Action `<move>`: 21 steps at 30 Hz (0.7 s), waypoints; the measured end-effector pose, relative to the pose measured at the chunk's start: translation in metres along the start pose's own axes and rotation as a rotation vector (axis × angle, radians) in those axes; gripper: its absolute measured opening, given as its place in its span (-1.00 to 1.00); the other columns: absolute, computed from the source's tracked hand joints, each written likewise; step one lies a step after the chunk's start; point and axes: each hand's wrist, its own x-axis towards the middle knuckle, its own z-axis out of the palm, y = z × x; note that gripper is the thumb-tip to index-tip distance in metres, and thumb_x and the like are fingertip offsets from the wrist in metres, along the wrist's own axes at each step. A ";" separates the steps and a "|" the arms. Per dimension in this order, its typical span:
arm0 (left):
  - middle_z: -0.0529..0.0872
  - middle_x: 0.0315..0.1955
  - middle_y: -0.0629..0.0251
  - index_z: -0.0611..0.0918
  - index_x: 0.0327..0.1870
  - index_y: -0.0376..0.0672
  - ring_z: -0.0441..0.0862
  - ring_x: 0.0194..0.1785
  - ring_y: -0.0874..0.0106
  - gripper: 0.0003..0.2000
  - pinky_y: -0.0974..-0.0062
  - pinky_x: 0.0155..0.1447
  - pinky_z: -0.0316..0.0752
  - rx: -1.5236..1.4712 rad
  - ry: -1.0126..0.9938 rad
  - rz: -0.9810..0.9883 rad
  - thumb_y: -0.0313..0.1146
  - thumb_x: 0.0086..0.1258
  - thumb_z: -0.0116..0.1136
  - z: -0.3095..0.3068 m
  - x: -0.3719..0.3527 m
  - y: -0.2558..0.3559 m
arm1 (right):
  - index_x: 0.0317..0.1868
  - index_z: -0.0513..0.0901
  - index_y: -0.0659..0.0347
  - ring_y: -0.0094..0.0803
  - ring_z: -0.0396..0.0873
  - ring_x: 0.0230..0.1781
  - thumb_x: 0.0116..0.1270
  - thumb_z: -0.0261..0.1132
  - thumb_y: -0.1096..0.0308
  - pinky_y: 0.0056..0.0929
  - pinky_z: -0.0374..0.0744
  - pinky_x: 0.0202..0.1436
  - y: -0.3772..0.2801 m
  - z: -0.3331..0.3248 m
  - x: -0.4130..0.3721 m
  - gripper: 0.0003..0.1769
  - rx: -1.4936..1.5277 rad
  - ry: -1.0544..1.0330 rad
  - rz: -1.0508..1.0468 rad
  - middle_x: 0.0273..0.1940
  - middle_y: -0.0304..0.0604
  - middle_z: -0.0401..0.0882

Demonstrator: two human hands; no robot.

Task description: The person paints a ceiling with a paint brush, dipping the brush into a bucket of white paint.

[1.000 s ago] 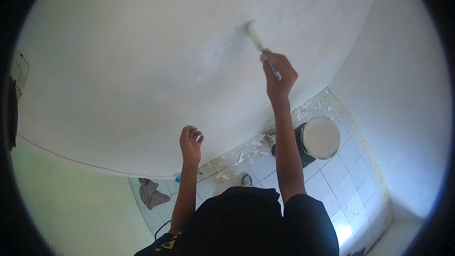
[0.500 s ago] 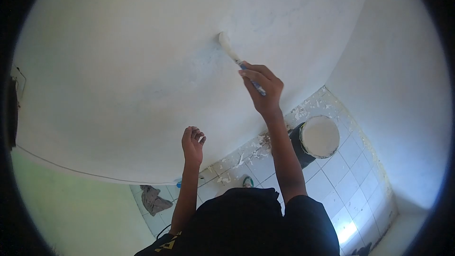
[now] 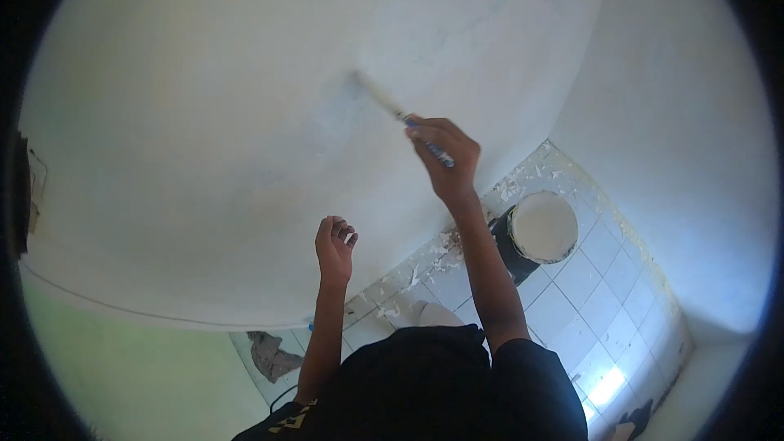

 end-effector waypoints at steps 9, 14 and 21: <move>0.57 -0.38 0.47 0.56 -0.28 0.00 0.53 -0.25 0.50 -0.81 0.41 -0.05 0.41 -0.087 0.157 0.117 -0.12 0.48 0.11 0.019 0.010 -0.040 | -0.24 0.70 0.34 -0.20 0.73 -0.12 0.16 0.33 0.74 -0.38 0.64 -0.04 0.105 -0.052 0.041 -0.81 -0.134 0.215 -0.065 -0.20 0.02 0.72; 0.57 -0.37 0.48 0.56 -0.28 0.00 0.53 -0.23 0.51 -0.81 0.40 -0.04 0.41 -0.133 0.181 0.094 -0.13 0.49 0.09 0.050 0.023 -0.080 | -0.23 0.72 0.28 -0.20 0.75 -0.13 0.11 0.41 0.71 -0.43 0.68 -0.12 0.090 -0.059 0.015 -0.78 -0.024 -0.105 -0.107 -0.15 0.03 0.73; 0.58 -0.37 0.47 0.56 -0.28 -0.01 0.54 -0.22 0.50 -0.81 0.39 -0.02 0.41 -0.129 0.182 0.116 -0.13 0.49 0.08 0.097 0.024 -0.108 | -0.19 0.73 0.25 -0.18 0.74 -0.10 0.14 0.40 0.68 -0.41 0.70 -0.12 0.131 -0.087 0.058 -0.77 -0.099 0.127 -0.105 -0.11 0.02 0.72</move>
